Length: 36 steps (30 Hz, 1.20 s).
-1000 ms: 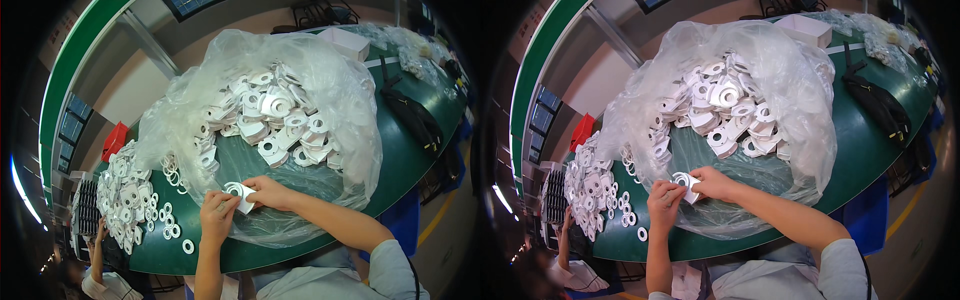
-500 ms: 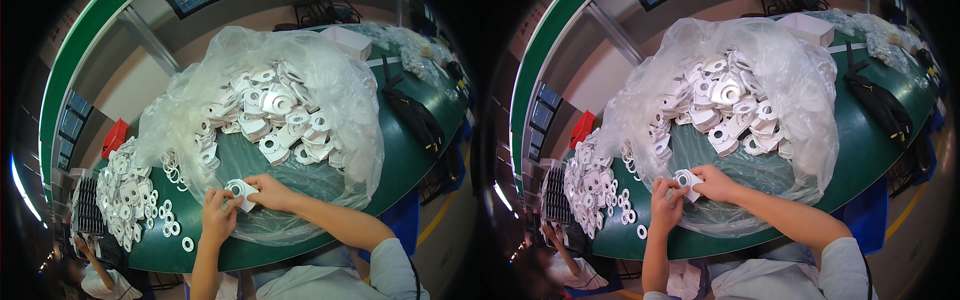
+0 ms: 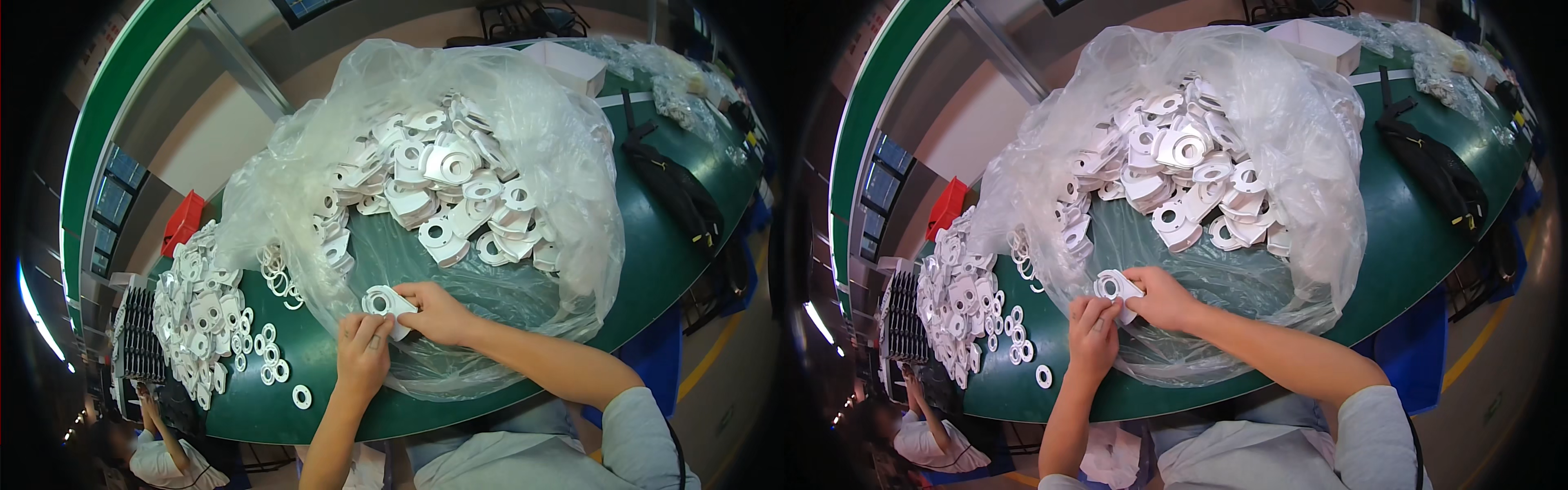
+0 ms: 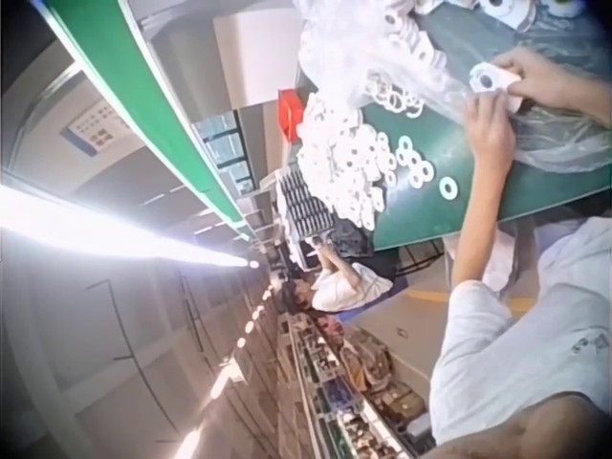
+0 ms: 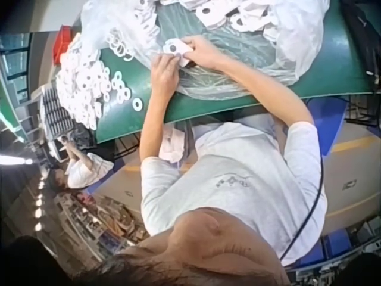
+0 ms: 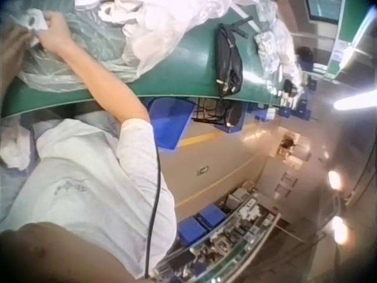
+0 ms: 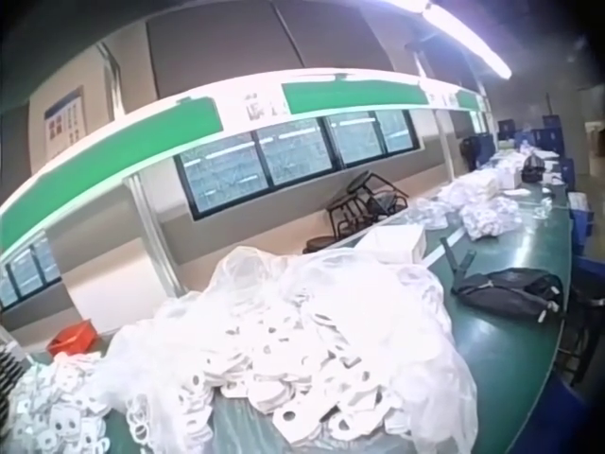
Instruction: Assembling small white plastic components by fitting a ring into a larger base on an assembly line.
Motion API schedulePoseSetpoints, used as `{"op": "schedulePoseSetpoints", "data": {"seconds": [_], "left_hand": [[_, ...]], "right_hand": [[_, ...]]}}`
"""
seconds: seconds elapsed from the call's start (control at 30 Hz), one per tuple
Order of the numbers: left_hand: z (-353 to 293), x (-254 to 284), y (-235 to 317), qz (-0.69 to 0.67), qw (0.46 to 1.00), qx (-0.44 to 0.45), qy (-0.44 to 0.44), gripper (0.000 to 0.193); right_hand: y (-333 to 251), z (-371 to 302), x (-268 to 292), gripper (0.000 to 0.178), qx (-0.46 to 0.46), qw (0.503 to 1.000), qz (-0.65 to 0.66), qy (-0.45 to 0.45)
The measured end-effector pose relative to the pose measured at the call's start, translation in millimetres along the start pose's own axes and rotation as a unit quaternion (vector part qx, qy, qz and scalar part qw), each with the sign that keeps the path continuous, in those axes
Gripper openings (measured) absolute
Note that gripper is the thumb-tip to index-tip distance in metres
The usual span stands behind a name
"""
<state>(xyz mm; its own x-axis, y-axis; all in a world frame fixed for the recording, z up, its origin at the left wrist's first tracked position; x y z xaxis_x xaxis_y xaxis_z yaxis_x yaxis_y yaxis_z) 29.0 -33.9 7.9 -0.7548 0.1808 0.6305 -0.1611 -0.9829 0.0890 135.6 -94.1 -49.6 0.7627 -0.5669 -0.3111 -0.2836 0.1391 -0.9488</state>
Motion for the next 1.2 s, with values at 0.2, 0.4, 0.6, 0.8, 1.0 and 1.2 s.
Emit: {"op": "schedulePoseSetpoints", "data": {"seconds": [0.2, 0.4, 0.6, 0.8, 1.0, 1.2], "left_hand": [[13.4, 7.0, 5.2, -0.006, 1.0, 0.018, -0.006, 0.038], [24.1, 20.0, -35.5, -0.123, 0.956, 0.248, 0.095, 0.035], [4.1, -9.3, -54.8, -0.423, 0.75, 0.509, 0.013, 0.024], [1.7, -6.7, -44.9, -0.375, 0.802, 0.462, 0.062, 0.024], [4.2, -2.1, -40.8, -0.339, 0.821, 0.454, 0.067, 0.02], [0.3, -4.7, -42.2, -0.314, 0.826, 0.458, 0.098, 0.017]], "right_hand": [[-0.8, 1.8, 6.4, 0.031, -0.017, 0.999, 0.028, 0.035], [-4.7, 0.4, 2.6, 0.022, -0.034, 0.993, 0.1, 0.049], [-7.3, 2.3, 3.8, 0.021, -0.069, 0.979, 0.174, 0.084], [-1.5, 4.5, 7.3, 0.022, -0.029, 0.985, 0.151, 0.074], [-1.7, 4.1, 9.5, 0.022, 0.037, 0.993, 0.079, 0.077], [-18.8, -2.9, 4.0, 0.024, 0.107, 0.99, -0.009, 0.09]]}}
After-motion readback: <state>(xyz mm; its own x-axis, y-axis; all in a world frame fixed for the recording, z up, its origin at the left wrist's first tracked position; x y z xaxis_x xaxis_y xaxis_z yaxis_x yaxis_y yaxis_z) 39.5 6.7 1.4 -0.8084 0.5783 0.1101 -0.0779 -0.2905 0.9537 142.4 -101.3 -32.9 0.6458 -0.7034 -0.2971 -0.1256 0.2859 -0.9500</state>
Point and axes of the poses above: each hand's wrist, its own z-axis towards the middle knuckle, its own x-axis out of the back of the hand, y = z × x, the point moved 5 cm from there along z, towards the middle knuckle, and after that the axes turned 14 degrees about y, right-handed, at the moved point
